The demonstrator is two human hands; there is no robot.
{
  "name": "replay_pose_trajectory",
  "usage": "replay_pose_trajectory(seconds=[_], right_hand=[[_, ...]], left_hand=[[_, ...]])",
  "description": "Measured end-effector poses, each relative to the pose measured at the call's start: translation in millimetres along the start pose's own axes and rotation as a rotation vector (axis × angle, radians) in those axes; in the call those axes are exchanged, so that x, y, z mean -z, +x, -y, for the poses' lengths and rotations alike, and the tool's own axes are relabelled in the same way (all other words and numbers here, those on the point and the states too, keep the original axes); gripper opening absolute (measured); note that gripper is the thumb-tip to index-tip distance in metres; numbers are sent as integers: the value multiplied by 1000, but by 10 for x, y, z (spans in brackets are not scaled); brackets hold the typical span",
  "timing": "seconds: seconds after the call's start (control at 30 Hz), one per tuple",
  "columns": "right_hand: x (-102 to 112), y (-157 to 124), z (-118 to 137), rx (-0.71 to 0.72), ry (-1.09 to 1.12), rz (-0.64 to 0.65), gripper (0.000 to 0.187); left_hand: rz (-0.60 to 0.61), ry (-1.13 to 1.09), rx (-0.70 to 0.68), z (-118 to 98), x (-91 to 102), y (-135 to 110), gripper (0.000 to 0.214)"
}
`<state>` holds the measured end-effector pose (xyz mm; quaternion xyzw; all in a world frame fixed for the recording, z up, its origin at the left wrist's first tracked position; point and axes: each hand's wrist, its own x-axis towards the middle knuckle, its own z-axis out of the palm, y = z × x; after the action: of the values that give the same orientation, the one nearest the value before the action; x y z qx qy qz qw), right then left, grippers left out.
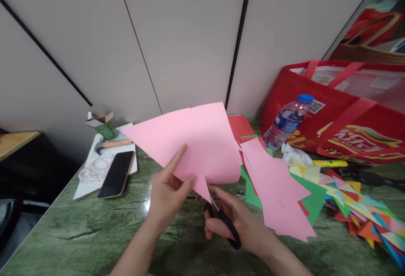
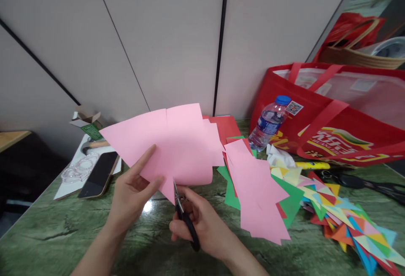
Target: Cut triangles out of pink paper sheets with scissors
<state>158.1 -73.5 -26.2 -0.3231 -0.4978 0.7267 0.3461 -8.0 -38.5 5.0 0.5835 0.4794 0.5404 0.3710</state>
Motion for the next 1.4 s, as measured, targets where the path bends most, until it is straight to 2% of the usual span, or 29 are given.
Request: replay_pose_trajectory(seconds=[0.13,0.27,0.5,1.13,1.4], right_hand=[[-43,2,65,14,-11,-91,41],[-39,2,81,-5,-21,-130,44],[-39,5,36,42,-43,-184,42],[-69,24,-75,102,-76,-245,26],[-102,23,-68,105,-110,-265,26]], left_hand=[[83,15,68,-37,-52,-48,60],[74,47,83,-64,-95,-80,61],[65,44,100,-60,-118,-99,64],[71,31,121,-92,-133,-115,67],[66,17,105,-83,-137,-131,67]])
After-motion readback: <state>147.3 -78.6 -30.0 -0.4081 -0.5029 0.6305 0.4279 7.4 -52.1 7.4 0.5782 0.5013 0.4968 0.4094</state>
